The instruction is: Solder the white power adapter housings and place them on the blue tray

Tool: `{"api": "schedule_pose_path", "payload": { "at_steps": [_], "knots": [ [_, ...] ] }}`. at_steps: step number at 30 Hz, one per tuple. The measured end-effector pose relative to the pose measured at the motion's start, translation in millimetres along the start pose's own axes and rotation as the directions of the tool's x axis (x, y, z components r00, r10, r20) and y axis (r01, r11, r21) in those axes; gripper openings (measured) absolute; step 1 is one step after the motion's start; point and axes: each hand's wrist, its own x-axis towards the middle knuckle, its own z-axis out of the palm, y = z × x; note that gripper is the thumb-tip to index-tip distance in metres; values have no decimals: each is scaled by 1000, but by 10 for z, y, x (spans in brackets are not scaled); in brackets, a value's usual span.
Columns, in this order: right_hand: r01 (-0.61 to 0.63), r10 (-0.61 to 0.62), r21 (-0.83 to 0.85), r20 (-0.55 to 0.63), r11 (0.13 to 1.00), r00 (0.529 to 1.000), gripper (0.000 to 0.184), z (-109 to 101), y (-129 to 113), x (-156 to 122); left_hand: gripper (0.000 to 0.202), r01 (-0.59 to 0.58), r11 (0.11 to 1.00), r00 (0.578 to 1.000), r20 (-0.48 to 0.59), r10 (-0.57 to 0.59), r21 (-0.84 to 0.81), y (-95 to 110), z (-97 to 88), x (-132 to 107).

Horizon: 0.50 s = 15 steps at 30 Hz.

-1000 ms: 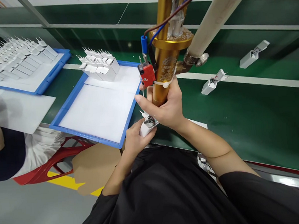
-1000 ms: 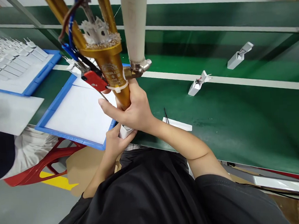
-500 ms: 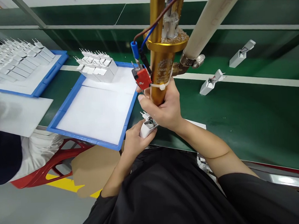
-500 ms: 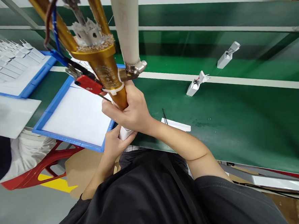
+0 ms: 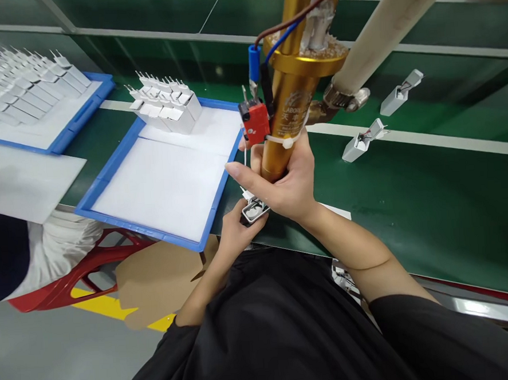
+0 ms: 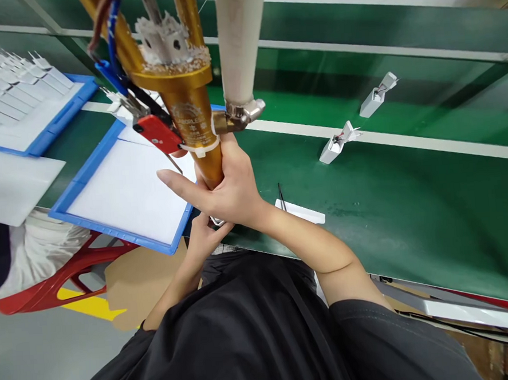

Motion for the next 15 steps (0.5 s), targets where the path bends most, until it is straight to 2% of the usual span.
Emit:
{"api": "schedule_pose_path", "payload": {
  "at_steps": [4, 7, 10, 15],
  "knots": [
    [1, -1, -6, -21, 1000, 1000, 31, 27, -32, -32, 32, -25, 989, 1000, -19, 23, -149, -65, 200, 2],
    [4, -3, 3, -26, 1000, 1000, 30, 55, -42, -51, 39, -61, 975, 998, -48, 52, -216, -41, 321, -12],
    [25, -23, 33, -54, 999, 998, 32, 88, -46, -60, 45, -58, 962, 997, -64, 42, -267, 16, 387, -15],
    [80, -77, 35, -67, 996, 995, 29, 115, -52, -70, 41, -56, 951, 994, -105, 24, -305, 53, 436, -10]
  ]
}}
